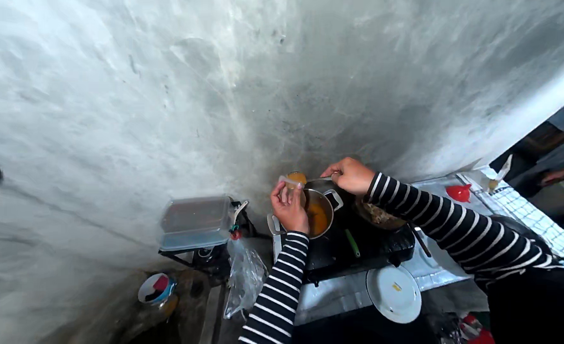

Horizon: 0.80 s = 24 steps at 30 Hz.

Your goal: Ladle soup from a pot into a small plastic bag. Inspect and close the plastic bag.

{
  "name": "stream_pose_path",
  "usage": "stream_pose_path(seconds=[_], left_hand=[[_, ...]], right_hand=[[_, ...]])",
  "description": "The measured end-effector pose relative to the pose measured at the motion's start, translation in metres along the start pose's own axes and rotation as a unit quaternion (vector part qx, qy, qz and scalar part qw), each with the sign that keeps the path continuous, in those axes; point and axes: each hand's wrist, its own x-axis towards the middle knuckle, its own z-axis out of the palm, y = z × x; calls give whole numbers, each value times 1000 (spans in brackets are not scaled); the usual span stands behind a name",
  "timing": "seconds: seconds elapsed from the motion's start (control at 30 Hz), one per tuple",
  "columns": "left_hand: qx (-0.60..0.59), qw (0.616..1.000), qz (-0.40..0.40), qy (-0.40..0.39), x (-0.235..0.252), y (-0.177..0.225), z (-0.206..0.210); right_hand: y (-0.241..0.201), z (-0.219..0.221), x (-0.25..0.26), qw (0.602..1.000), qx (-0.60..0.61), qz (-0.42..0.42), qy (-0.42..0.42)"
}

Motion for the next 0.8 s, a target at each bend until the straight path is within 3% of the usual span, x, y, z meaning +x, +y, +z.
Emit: stream_pose_path(seconds=[0.17,0.3,0.47,0.53,0.67,0.73,0.8], left_hand=[[90,992,-35,-79,3,-12,-9],[124,985,-38,-111,0,-17,-10],[124,985,-17,-122,-2,-11,-8],[112,984,4,-139,5,-2,-8],[117,968,49,-215,30,41,-7],[137,959,75,-235,43,67,-3],[122,962,95,-227,60,88,6]], right_hand=[[7,-8,15,992,-106,-27,-54],[-23,-13,25,970,-212,-31,-111],[-67,-21,-11,899,-380,-156,-148],[-60,-14,-28,878,-410,-224,-104],[-13,3,-51,867,-361,-328,102],[5,7,-53,862,-325,-338,195],[12,3,-52,875,-293,-312,228]])
